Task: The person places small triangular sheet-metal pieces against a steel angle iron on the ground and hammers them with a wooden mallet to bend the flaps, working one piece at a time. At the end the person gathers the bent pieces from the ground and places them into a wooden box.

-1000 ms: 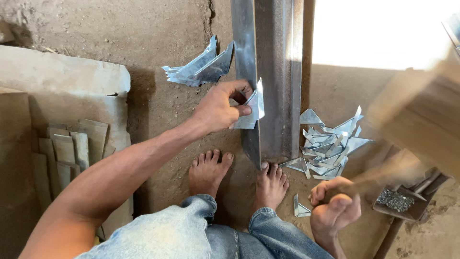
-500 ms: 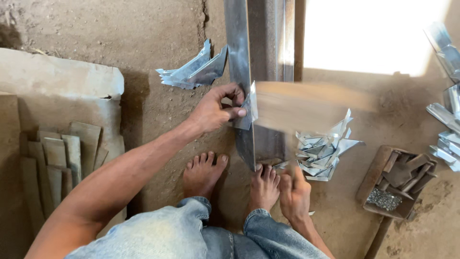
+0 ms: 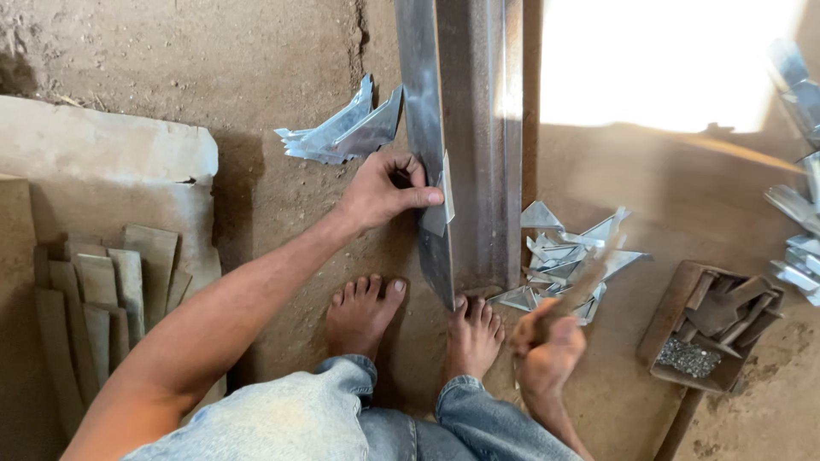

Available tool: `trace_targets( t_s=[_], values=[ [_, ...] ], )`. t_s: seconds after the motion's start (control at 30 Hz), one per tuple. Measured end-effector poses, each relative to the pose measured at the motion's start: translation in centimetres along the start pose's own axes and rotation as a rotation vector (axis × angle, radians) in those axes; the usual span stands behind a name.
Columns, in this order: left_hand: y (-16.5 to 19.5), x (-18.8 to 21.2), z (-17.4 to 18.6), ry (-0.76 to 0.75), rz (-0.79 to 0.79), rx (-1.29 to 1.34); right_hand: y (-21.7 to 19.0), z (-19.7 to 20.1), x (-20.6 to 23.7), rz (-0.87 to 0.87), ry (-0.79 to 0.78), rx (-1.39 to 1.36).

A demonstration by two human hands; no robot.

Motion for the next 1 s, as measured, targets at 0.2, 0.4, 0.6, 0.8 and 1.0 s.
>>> trace_targets(
  t_s=[0.2, 0.4, 0.6, 0.8, 1.0],
  values=[
    [1.4, 1.8, -0.2, 0.193, -0.064, -0.027, -1.5, -1.2, 0.2, 0.223, -0.129, 0.626],
    [8.9, 8.9, -4.7, 0.404, -0.419, -0.292, -2.6, 2.8, 1.4, 0.141, 0.057, 0.246],
    [14.5, 0.2, -5.5, 0.247, -0.693, -0.895, -5.2, 3.8, 1.2, 0.041, 0.172, 0.413],
    [7.4, -14.7, -6.6, -0.317, 0.235, -1.093, -10.3, 1.8, 1.3, 0.173, 0.136, 0.396],
    [4.8, -15.4, -8.7, -0.659, 0.149, -1.303, -10.2, -0.3, 1.0, 0.16, 0.068, 0.789]
  ],
)
Point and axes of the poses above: each hand's wrist, its own x-axis away from the middle knuckle, its own z-axis out of the back of the hand, y = z × x, the point moved 10 cm from there along -x, towards the middle knuckle, and after that the axes turned 2 degrees about -y, right-handed, at the moved point
